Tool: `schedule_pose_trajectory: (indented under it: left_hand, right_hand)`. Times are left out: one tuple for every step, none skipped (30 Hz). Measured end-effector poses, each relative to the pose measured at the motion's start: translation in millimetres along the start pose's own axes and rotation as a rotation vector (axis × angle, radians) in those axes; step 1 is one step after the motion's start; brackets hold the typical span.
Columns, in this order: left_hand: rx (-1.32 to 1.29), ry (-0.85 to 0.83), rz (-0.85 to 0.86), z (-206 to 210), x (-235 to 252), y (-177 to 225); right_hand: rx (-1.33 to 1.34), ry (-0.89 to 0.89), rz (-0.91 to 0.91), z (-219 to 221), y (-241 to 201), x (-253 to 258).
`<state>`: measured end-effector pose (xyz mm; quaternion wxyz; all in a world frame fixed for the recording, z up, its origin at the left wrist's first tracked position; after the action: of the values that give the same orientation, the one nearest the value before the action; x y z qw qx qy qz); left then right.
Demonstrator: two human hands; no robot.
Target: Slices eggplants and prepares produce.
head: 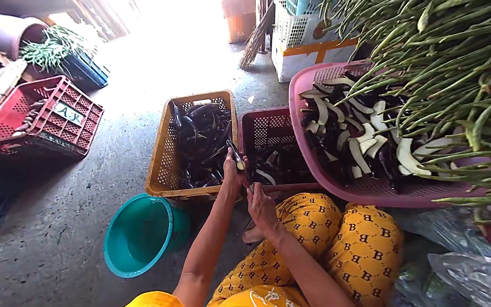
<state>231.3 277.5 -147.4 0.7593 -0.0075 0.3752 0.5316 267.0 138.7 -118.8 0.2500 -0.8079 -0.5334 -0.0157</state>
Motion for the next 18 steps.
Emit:
schedule_pose_trajectory:
  left_hand:
    - [0.007,0.004,0.001,0.6,-0.7,-0.5]
    - [0.018,0.006,0.003,1.3,-1.3,-0.6]
    - [0.034,0.008,0.009,1.7,-1.5,-0.3]
    - [0.052,0.008,0.018,1.9,-1.5,0.2]
    - [0.071,0.015,0.030,1.7,-1.4,0.7]
    - [0.087,0.027,0.042,0.9,-1.2,0.9]
    - [0.104,0.033,0.053,0.0,-1.6,1.1]
    - [0.122,0.031,0.066,-0.6,-2.4,1.6]
    - [0.142,0.023,0.082,-0.6,-3.4,2.2]
    - [0.160,0.015,0.095,-0.1,-4.4,2.6]
    - [0.181,0.006,0.107,0.6,-5.4,2.9]
    - [0.205,-0.006,0.118,1.3,-6.2,2.9]
    - [0.230,-0.016,0.127,1.8,-6.6,2.5]
    - [0.257,-0.028,0.134,2.0,-6.8,2.0]
    - [0.281,-0.043,0.135,1.8,-7.1,1.2]
    - [0.297,-0.049,0.134,1.3,-7.6,0.4]
    - [0.305,-0.048,0.134,0.6,-7.7,-0.1]
    - [0.311,-0.046,0.135,-0.4,-7.7,-0.5]
  right_hand:
    - [-0.009,-0.011,0.003,1.0,0.5,0.1]
    - [-0.021,-0.016,0.007,1.9,0.9,0.3]
    - [-0.031,-0.036,0.018,2.6,1.2,0.7]
    - [-0.037,-0.076,0.035,3.1,1.3,1.0]
    - [-0.045,-0.114,0.048,3.6,1.4,1.3]
    - [-0.052,-0.143,0.058,4.0,1.2,1.4]
    - [-0.059,-0.158,0.066,3.9,0.7,1.3]
    - [-0.063,-0.165,0.071,4.0,0.3,1.0]
    - [-0.068,-0.166,0.073,4.3,0.0,1.0]
    - [-0.071,-0.160,0.074,4.8,0.1,1.1]
    - [-0.072,-0.150,0.077,5.3,0.4,1.1]
    - [-0.075,-0.151,0.082,5.6,0.7,1.3]
    - [-0.079,-0.163,0.088,6.0,1.1,1.7]
    - [-0.081,-0.185,0.098,6.7,1.4,2.3]
    - [-0.081,-0.212,0.109,7.2,1.6,3.0]
    - [-0.081,-0.237,0.118,7.4,1.8,3.7]
    - [-0.083,-0.239,0.121,7.6,1.8,3.8]
    - [-0.086,-0.243,0.124,7.7,1.9,3.6]
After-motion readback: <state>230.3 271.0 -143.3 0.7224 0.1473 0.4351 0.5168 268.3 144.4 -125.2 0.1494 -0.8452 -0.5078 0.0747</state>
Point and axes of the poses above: each hand's wrist, its own x-axis towards the middle knuckle, its own z-axis out of the palm, y = z × x, the point moved 7 cm from there along x, towards the middle knuckle, and after that the axes turned 15 degrees about -x, right-handed, at the moved point
